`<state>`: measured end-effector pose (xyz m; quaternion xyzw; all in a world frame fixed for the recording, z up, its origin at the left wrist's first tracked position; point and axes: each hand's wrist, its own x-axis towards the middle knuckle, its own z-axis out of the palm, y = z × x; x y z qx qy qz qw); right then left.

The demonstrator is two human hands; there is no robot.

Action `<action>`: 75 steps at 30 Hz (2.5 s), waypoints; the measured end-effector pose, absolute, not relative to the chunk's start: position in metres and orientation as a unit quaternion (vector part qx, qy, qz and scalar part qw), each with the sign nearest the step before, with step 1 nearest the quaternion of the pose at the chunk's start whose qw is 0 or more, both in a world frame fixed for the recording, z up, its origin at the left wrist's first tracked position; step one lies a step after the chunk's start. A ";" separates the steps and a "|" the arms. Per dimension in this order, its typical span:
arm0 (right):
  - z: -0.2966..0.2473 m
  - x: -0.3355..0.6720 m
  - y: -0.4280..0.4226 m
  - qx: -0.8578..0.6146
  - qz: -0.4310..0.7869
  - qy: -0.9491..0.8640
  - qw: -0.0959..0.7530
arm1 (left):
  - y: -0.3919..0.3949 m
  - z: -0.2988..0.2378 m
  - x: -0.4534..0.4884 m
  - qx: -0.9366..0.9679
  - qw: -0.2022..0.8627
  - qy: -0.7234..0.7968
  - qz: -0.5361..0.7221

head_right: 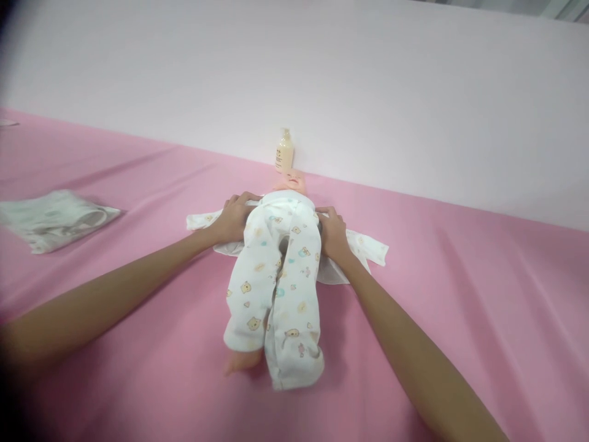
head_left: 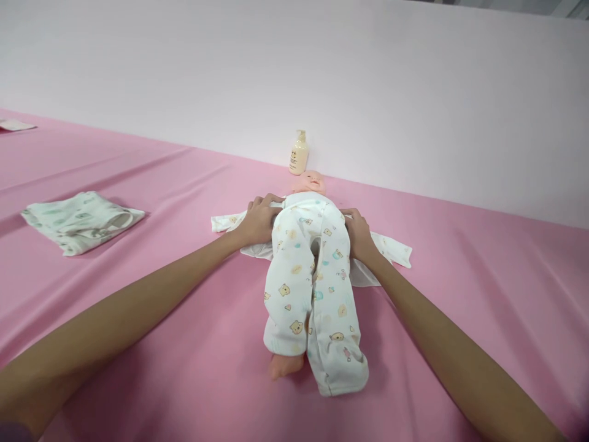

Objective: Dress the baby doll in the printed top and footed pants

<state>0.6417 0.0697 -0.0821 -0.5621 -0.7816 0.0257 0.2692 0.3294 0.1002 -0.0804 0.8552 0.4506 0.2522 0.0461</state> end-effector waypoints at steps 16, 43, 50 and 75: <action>-0.085 0.637 0.068 -0.593 0.005 -0.779 0.202 | 0.095 -0.083 0.334 0.852 -0.011 0.471 0.227; -0.090 0.628 0.059 -0.608 -0.063 -0.762 0.215 | 0.086 -0.082 0.345 0.832 -0.058 0.514 0.202; -0.097 0.625 0.060 -0.618 -0.088 -0.755 0.203 | 0.084 -0.083 0.348 0.822 -0.047 0.530 0.203; -0.098 0.617 0.054 -0.619 -0.103 -0.731 0.269 | 0.093 -0.087 0.357 0.817 -0.028 0.522 0.243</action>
